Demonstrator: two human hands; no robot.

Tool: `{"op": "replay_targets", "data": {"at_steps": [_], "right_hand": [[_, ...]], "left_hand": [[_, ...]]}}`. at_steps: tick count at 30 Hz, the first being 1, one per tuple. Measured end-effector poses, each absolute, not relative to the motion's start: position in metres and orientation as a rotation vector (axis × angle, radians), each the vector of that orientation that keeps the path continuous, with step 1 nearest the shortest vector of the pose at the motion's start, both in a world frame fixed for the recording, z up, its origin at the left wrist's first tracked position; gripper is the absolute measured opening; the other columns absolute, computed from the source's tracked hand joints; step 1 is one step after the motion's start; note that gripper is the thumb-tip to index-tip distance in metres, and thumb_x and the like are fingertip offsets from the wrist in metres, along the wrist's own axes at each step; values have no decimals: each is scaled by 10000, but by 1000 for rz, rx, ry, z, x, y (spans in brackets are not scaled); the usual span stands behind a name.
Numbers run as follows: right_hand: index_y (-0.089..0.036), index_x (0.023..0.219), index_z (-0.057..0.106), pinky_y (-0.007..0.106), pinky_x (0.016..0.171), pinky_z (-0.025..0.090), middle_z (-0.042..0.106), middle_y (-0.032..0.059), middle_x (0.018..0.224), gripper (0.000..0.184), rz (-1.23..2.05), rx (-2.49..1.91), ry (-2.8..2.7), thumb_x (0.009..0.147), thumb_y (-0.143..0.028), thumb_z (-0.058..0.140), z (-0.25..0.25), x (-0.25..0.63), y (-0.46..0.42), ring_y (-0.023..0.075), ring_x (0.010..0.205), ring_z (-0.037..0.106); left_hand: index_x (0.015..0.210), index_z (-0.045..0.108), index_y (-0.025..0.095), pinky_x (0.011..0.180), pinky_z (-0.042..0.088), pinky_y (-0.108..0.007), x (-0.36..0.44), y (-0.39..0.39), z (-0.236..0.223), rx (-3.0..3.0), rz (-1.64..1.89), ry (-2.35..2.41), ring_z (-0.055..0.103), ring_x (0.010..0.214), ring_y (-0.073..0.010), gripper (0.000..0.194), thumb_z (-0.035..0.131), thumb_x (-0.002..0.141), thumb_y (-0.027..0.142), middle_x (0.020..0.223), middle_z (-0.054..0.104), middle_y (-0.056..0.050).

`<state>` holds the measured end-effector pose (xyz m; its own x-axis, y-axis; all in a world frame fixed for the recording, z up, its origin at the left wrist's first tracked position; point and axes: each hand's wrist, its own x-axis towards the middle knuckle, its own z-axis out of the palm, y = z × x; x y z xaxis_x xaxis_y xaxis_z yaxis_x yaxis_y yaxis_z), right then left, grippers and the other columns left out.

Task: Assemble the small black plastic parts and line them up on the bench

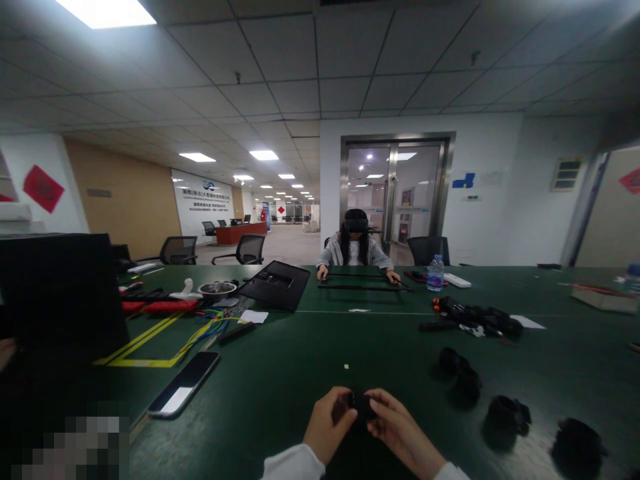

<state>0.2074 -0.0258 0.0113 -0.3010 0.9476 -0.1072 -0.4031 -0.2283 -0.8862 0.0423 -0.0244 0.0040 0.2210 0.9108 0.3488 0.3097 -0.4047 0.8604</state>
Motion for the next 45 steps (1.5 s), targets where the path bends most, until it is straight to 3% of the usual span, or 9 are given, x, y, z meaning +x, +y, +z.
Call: {"op": "replay_targets", "data": {"at_steps": [10, 13, 16, 18, 24, 29, 38, 43, 45], "right_hand": [[-176, 785, 557, 209, 471, 351, 587, -3, 707, 231, 1736, -813, -1047, 613, -291, 658, 14, 207, -30, 80, 501, 530], [-188, 791, 553, 202, 477, 356, 583, -15, 707, 209, 1714, -828, -990, 630, -283, 646, 9, 208, -27, 73, 503, 533], [-193, 802, 550, 197, 488, 368, 583, -17, 712, 188, 1708, -833, -964, 654, -279, 628, 6, 209, -25, 72, 517, 541], [-190, 799, 551, 198, 491, 375, 585, -14, 719, 187, 1712, -833, -965, 655, -280, 628, 6, 209, -26, 73, 522, 543], [-186, 787, 571, 187, 467, 364, 586, -12, 671, 195, 1714, -856, -954, 648, -306, 634, 10, 209, -26, 65, 496, 529], [-187, 817, 584, 188, 477, 367, 584, -7, 710, 218, 1708, -840, -1020, 648, -315, 634, 14, 209, -27, 60, 514, 526], [-185, 773, 563, 211, 475, 341, 573, -8, 700, 238, 1722, -778, -1117, 596, -304, 668, 19, 207, -32, 76, 505, 511], [-198, 775, 562, 215, 484, 356, 562, -16, 736, 231, 1708, -850, -1015, 597, -304, 664, 16, 207, -30, 74, 508, 519], [-196, 779, 560, 209, 479, 357, 561, -19, 726, 219, 1701, -852, -993, 611, -300, 655, 13, 208, -29, 68, 504, 518]], "left_hand": [[620, 451, 165, 446, 369, -176, 45, -22, 0, 1706, 1126, 1145, 496, 461, -90, 348, 292, 839, 384, 523, 484, 38], [800, 507, 157, 516, 410, -192, 44, -23, 1, 1726, 1198, 1097, 519, 542, -99, 143, 373, 802, 203, 656, 537, 10], [1054, 470, 186, 624, 437, -220, 42, -24, 1, 1838, 1236, 1023, 537, 690, -119, 434, 451, 655, 17, 925, 544, -39], [1070, 487, 203, 675, 437, -241, 42, -24, 2, 1916, 1222, 1007, 532, 768, -141, 499, 454, 620, -11, 990, 528, -50], [1040, 539, 198, 777, 403, -286, 41, -25, 6, 1947, 1157, 1112, 523, 852, -181, 385, 546, 664, 115, 953, 577, -50], [794, 587, 146, 571, 394, -211, 43, -24, 3, 1927, 1102, 1231, 518, 616, -133, 198, 521, 731, 322, 686, 582, -10], [547, 541, 152, 450, 324, -190, 44, -24, 1, 1884, 983, 1337, 443, 420, -100, 500, 271, 821, 472, 431, 453, 32], [926, 553, 165, 520, 395, -196, 42, -23, 0, 1820, 1145, 1224, 508, 531, -104, 220, 394, 775, 188, 677, 559, 3], [1091, 466, 186, 600, 427, -210, 42, -24, 1, 1838, 1202, 1128, 537, 641, -114, 441, 448, 669, 59, 862, 565, -25]]}}
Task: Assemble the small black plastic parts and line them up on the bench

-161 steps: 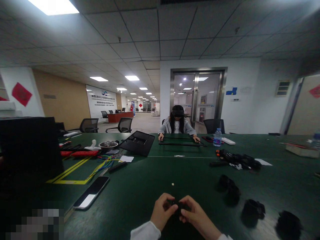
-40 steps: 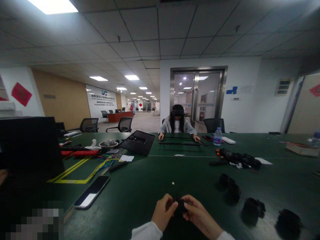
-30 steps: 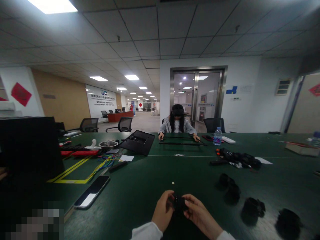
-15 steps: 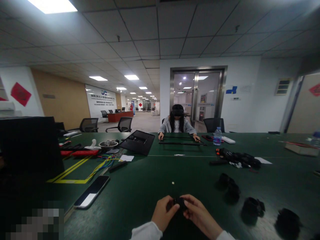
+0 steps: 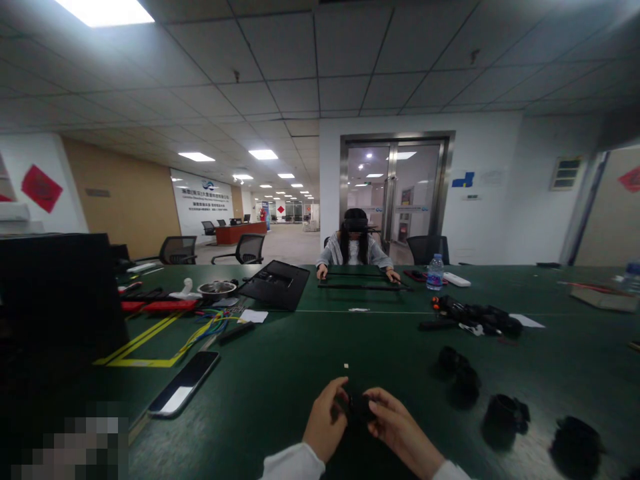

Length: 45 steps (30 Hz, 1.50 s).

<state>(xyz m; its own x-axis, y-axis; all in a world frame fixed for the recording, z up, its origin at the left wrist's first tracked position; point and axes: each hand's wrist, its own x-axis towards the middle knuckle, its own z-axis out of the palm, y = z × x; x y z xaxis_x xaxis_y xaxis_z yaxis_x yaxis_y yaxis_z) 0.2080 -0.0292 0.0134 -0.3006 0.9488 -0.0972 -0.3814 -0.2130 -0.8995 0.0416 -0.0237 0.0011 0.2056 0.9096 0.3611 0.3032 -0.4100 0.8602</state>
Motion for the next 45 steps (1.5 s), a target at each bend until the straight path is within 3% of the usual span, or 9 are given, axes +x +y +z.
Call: {"op": "replay_targets", "data": {"at_steps": [5, 11, 17, 19, 22, 24, 28, 37, 45], "right_hand": [[-187, 789, 555, 194, 474, 359, 564, -22, 686, 183, 1711, -828, -994, 656, -291, 624, 9, 208, -28, 64, 507, 520], [-189, 786, 566, 190, 457, 353, 562, -23, 691, 195, 1707, -832, -1017, 642, -300, 637, 15, 208, -29, 60, 495, 509], [-183, 759, 555, 196, 457, 349, 558, -25, 711, 213, 1725, -802, -1075, 602, -276, 665, 18, 207, -32, 62, 489, 517], [-185, 760, 547, 192, 454, 351, 558, -26, 716, 225, 1721, -820, -1042, 598, -286, 667, 17, 207, -32, 60, 489, 521], [-187, 760, 537, 180, 447, 353, 558, -30, 708, 230, 1714, -843, -981, 600, -292, 666, 14, 206, -29, 55, 485, 525], [-186, 759, 533, 173, 444, 352, 554, -37, 675, 211, 1714, -843, -949, 620, -291, 652, 11, 207, -28, 48, 472, 521], [-186, 789, 531, 173, 462, 364, 558, -35, 657, 166, 1739, -817, -950, 679, -286, 605, 8, 209, -25, 53, 490, 532], [-182, 772, 522, 186, 465, 360, 559, -38, 653, 186, 1740, -821, -980, 654, -273, 632, 20, 209, -32, 64, 500, 536], [-193, 841, 539, 192, 481, 378, 574, -31, 641, 234, 1760, -835, -939, 643, -267, 641, 17, 209, -30, 68, 504, 538]], "left_hand": [[1015, 514, 176, 739, 418, -260, 42, -27, 7, 1934, 1214, 1034, 526, 829, -170, 427, 495, 615, 28, 949, 562, -54], [836, 552, 152, 553, 394, -201, 43, -27, 7, 1903, 1067, 1176, 516, 589, -119, 180, 501, 746, 299, 658, 572, 3], [568, 506, 154, 425, 323, -188, 46, -25, 4, 1853, 1018, 1342, 445, 410, -93, 452, 278, 831, 442, 460, 472, 28], [623, 532, 149, 433, 339, -187, 46, -26, 4, 1821, 1048, 1301, 454, 420, -94, 452, 240, 846, 412, 487, 477, 25], [958, 514, 151, 518, 399, -196, 44, -27, 8, 1814, 1165, 1155, 509, 537, -107, 254, 363, 808, 289, 663, 537, 4], [1084, 449, 166, 619, 420, -219, 43, -28, 10, 1868, 1227, 1066, 532, 663, -128, 351, 455, 733, 182, 795, 556, -21], [1012, 514, 158, 697, 411, -249, 42, -29, 11, 1940, 1214, 1067, 528, 746, -153, 334, 503, 681, 119, 829, 572, -44], [812, 520, 147, 503, 400, -194, 43, -22, 1, 1799, 1106, 1101, 502, 523, -96, 122, 481, 758, 250, 637, 527, 17], [903, 534, 156, 623, 425, -233, 42, -24, 6, 1855, 1206, 1091, 535, 686, -138, 186, 524, 735, 237, 783, 574, -26]]}}
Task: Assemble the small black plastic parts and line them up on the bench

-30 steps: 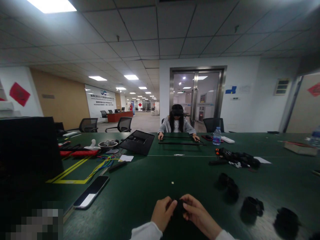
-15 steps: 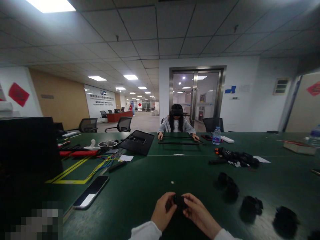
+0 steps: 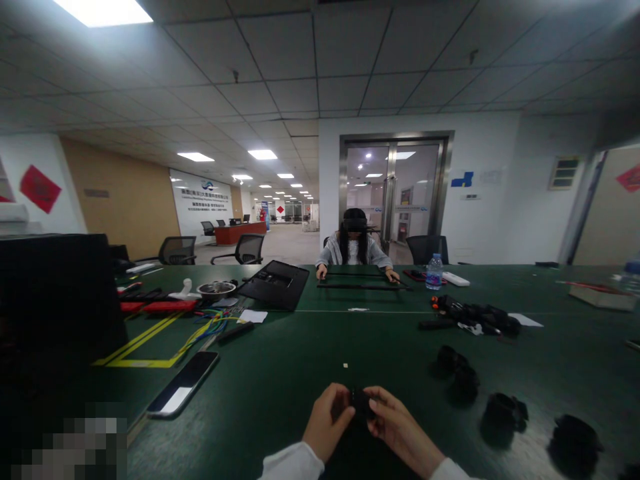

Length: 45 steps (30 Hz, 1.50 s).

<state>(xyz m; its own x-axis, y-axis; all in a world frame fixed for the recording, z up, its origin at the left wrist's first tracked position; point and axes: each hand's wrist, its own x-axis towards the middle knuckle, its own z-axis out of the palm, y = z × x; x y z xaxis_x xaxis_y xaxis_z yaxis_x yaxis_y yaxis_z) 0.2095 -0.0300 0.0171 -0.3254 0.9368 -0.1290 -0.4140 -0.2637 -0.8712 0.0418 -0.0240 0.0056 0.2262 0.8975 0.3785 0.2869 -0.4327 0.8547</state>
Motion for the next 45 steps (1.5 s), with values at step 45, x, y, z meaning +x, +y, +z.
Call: {"op": "replay_targets", "data": {"at_steps": [45], "right_hand": [[-188, 827, 603, 206, 472, 378, 594, 0, 718, 267, 1761, -880, -1058, 595, -302, 671, 25, 206, -35, 79, 501, 547]], "left_hand": [[568, 524, 161, 495, 304, -204, 43, -24, 4, 1996, 1017, 1471, 443, 515, -112, 397, 362, 807, 434, 516, 469, 27]]}}
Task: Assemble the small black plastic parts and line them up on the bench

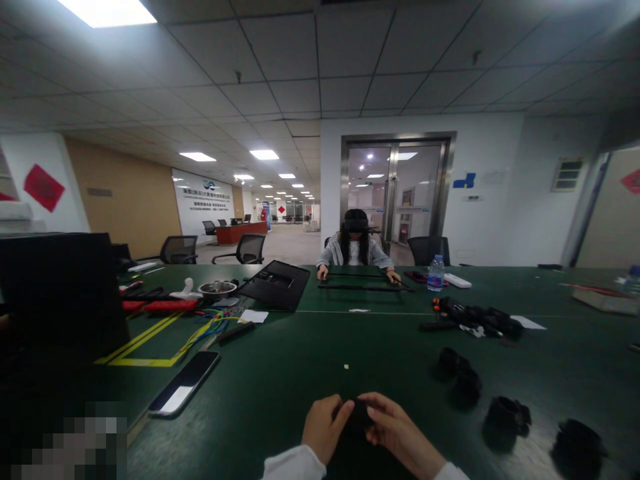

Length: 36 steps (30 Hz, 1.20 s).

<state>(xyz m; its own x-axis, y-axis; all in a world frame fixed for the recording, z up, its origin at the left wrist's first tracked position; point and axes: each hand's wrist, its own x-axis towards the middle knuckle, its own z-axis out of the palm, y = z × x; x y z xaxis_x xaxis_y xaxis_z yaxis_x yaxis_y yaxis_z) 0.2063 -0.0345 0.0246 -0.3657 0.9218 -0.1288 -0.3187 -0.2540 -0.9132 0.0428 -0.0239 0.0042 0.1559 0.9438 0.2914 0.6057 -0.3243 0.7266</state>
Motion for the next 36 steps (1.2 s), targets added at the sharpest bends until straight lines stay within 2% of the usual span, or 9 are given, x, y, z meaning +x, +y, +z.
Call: {"op": "replay_targets", "data": {"at_steps": [3, 6, 9, 13, 17, 25, 31, 33, 36], "right_hand": [[-186, 813, 601, 197, 458, 372, 592, -9, 679, 237, 1745, -889, -993, 610, -294, 660, 22, 206, -33, 73, 483, 537], [-186, 800, 601, 187, 448, 372, 587, -18, 623, 215, 1732, -887, -903, 619, -290, 655, 15, 207, -29, 64, 459, 524], [-177, 801, 604, 190, 453, 386, 605, -2, 629, 222, 1738, -884, -852, 619, -294, 657, 12, 208, -26, 62, 451, 521], [-165, 787, 615, 189, 439, 383, 608, 5, 618, 232, 1746, -910, -837, 609, -305, 665, 14, 207, -26, 58, 427, 509], [-169, 825, 622, 188, 447, 375, 603, 4, 621, 252, 1743, -927, -895, 618, -308, 659, 17, 207, -29, 60, 447, 513], [-188, 877, 617, 208, 473, 364, 605, 18, 726, 277, 1729, -857, -1044, 631, -312, 646, 13, 209, -29, 67, 497, 517], [-188, 865, 615, 202, 468, 361, 581, -9, 653, 280, 1705, -908, -984, 618, -312, 657, 14, 207, -28, 69, 486, 512], [-185, 870, 611, 200, 478, 365, 586, -6, 661, 270, 1706, -902, -977, 632, -309, 647, 13, 207, -27, 69, 498, 514], [-180, 887, 604, 201, 485, 367, 594, 2, 676, 265, 1722, -891, -1000, 659, -312, 625, 12, 207, -27, 71, 509, 517]], "left_hand": [[590, 524, 165, 504, 327, -206, 42, -26, 6, 1987, 1045, 1427, 460, 529, -116, 400, 317, 831, 408, 535, 480, 18], [895, 536, 169, 551, 386, -212, 42, -30, 10, 1935, 1182, 1257, 513, 658, -139, 228, 441, 784, 344, 753, 557, -26], [1123, 432, 190, 584, 428, -224, 42, -33, 12, 1931, 1214, 1060, 523, 801, -170, 436, 539, 701, 219, 1020, 514, -77], [1038, 528, 188, 747, 409, -286, 42, -31, 13, 2013, 1189, 1042, 513, 853, -189, 336, 524, 703, 176, 974, 536, -75], [869, 583, 159, 670, 398, -260, 41, -27, 11, 2043, 1134, 1181, 519, 734, -172, 215, 502, 749, 318, 790, 567, -50], [581, 549, 164, 524, 331, -213, 44, -25, 5, 2000, 1015, 1385, 469, 544, -127, 437, 304, 830, 427, 543, 503, 6], [885, 540, 169, 599, 390, -217, 42, -30, 11, 1934, 1159, 1271, 515, 658, -138, 228, 467, 769, 351, 748, 564, -14], [1069, 473, 179, 696, 406, -243, 41, -32, 14, 1960, 1196, 1155, 527, 781, -156, 374, 547, 715, 273, 940, 554, -47], [1077, 498, 203, 831, 369, -278, 39, -34, 19, 2091, 1158, 999, 491, 941, -180, 402, 558, 683, 154, 1024, 535, -52]]}}
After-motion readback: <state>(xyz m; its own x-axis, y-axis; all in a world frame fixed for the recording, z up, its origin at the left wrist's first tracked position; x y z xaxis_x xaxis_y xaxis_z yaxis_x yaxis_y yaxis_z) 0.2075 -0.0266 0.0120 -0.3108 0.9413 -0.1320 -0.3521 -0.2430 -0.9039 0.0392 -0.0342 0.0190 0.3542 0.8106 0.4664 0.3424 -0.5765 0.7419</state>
